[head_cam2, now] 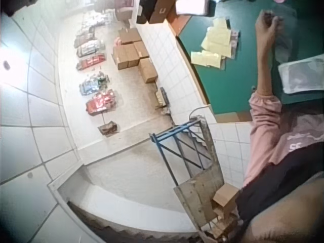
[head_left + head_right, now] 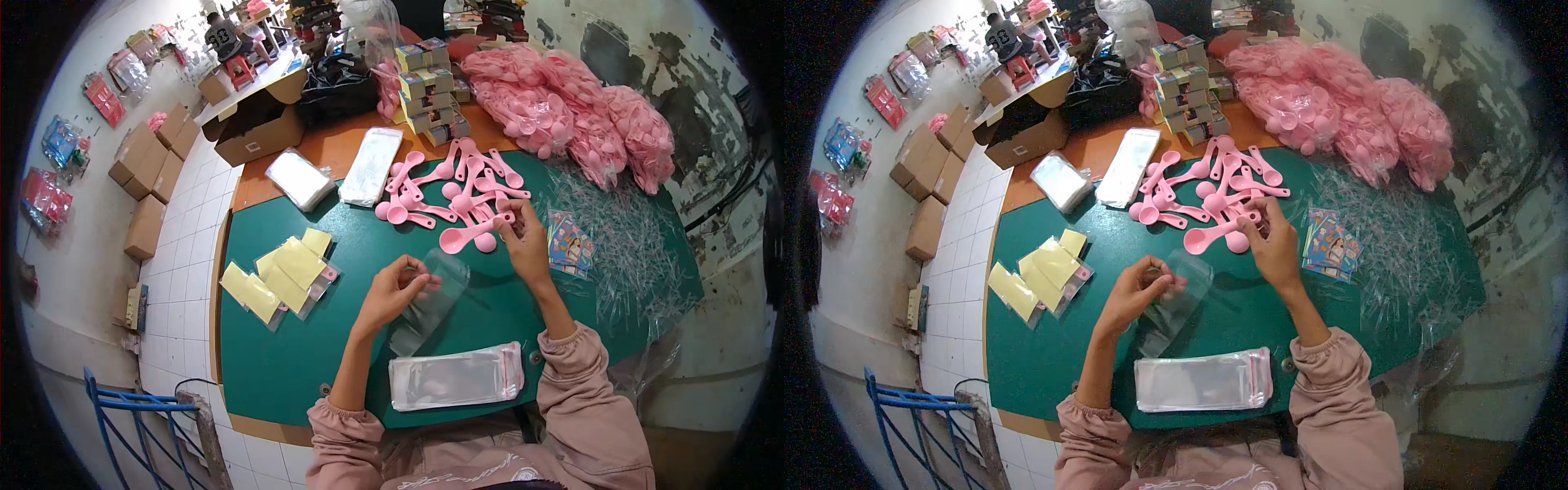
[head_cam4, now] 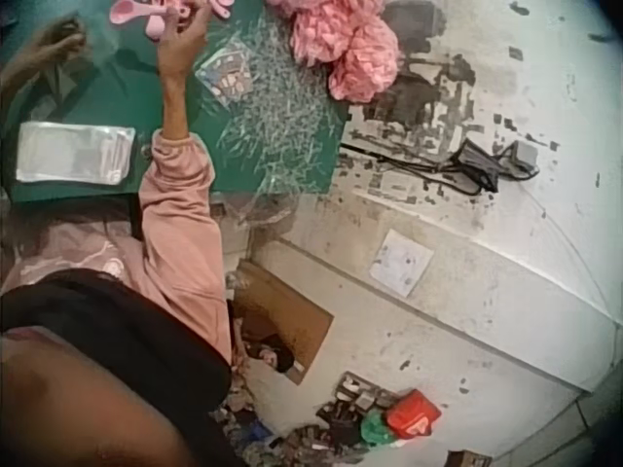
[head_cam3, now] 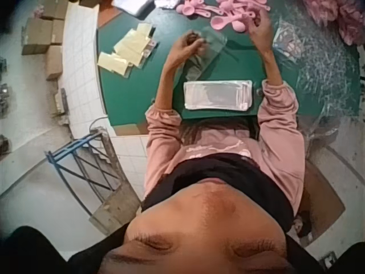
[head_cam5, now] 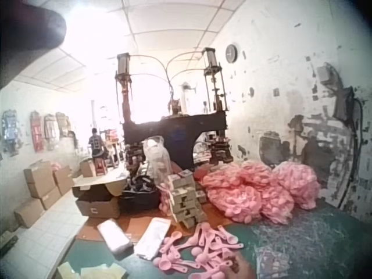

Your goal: The person opens a plastic bag containing white rectangular items and places them on the table. Then the person repeatedly picks up pink plastic spoons, inserts each spoon into a small clear plastic bag with a yellow label, and sets the sealed bags aside on the table.

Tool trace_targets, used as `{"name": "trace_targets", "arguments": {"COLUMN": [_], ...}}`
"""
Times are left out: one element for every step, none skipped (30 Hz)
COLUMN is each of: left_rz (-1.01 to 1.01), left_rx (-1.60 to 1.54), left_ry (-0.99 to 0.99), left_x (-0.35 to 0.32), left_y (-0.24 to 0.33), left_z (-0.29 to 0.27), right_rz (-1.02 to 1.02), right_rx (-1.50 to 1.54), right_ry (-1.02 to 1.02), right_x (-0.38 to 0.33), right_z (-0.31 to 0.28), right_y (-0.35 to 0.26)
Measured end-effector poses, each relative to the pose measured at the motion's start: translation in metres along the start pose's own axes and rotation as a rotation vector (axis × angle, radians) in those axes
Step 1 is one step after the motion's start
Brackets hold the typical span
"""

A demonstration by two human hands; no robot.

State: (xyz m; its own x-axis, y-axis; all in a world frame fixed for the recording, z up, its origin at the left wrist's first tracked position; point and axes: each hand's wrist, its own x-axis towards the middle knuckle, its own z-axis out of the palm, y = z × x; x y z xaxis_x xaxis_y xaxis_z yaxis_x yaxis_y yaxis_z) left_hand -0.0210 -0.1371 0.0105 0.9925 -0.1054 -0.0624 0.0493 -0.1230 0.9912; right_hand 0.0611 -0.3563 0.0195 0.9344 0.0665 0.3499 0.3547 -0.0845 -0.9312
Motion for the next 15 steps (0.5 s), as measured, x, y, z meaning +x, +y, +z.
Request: {"name": "trace_targets", "arguments": {"left_rz": [-0.108,-0.111,-0.098,-0.085,-0.087,-0.107,-0.127,-0.129,-0.132,-0.136,-0.137,-0.137,-0.136,-0.136,-0.117], "left_rx": [-0.230,-0.230,-0.206,-0.183,-0.185,-0.205,-0.224,-0.225,-0.221,-0.217,-0.218,-0.205,-0.191,-0.192,-0.215], "left_ry": [-0.066,-0.065,-0.046,-0.029,-0.030,-0.016,0.001,0.002,0.011,0.019,0.019,0.020,0.017,0.015,-0.025], "left_x": [-0.001,-0.001,-0.001,-0.001,0.000,0.000,0.000,0.000,0.000,0.001,0.001,0.001,0.001,0.001,0.002], "left_y": [0.002,0.004,0.007,0.008,0.008,0.007,0.007,0.007,0.007,0.006,0.006,0.006,0.007,0.006,0.006], "left_z": [0.000,0.000,-0.001,-0.002,-0.001,-0.001,-0.001,-0.001,-0.001,-0.001,-0.001,0.000,0.001,0.002,0.004], "right_rz": [0.040,0.006,0.008,0.046,0.084,0.086,0.054,0.021,0.024,0.020,0.017,0.019,0.006,-0.007,-0.007], "right_rx": [-0.109,-0.196,-0.195,-0.177,-0.158,-0.160,-0.074,0.012,0.012,0.066,0.119,0.119,0.088,0.057,0.055], "right_ry": [-0.007,0.006,0.004,-0.030,-0.063,-0.064,-0.038,-0.012,-0.014,0.018,0.051,0.050,0.032,0.014,0.017], "right_x": [0.001,0.002,0.002,0.001,0.001,0.000,-0.001,-0.002,-0.004,-0.006,-0.007,-0.008,-0.010,-0.011,-0.013], "right_z": [-0.004,-0.006,-0.006,-0.007,-0.007,-0.006,-0.003,0.000,0.003,0.005,0.007,0.009,0.011,0.012,0.012], "right_y": [-0.001,0.004,0.004,0.001,0.000,0.000,-0.001,-0.002,-0.006,-0.013,-0.017,-0.017,-0.018,-0.018,-0.020]}}
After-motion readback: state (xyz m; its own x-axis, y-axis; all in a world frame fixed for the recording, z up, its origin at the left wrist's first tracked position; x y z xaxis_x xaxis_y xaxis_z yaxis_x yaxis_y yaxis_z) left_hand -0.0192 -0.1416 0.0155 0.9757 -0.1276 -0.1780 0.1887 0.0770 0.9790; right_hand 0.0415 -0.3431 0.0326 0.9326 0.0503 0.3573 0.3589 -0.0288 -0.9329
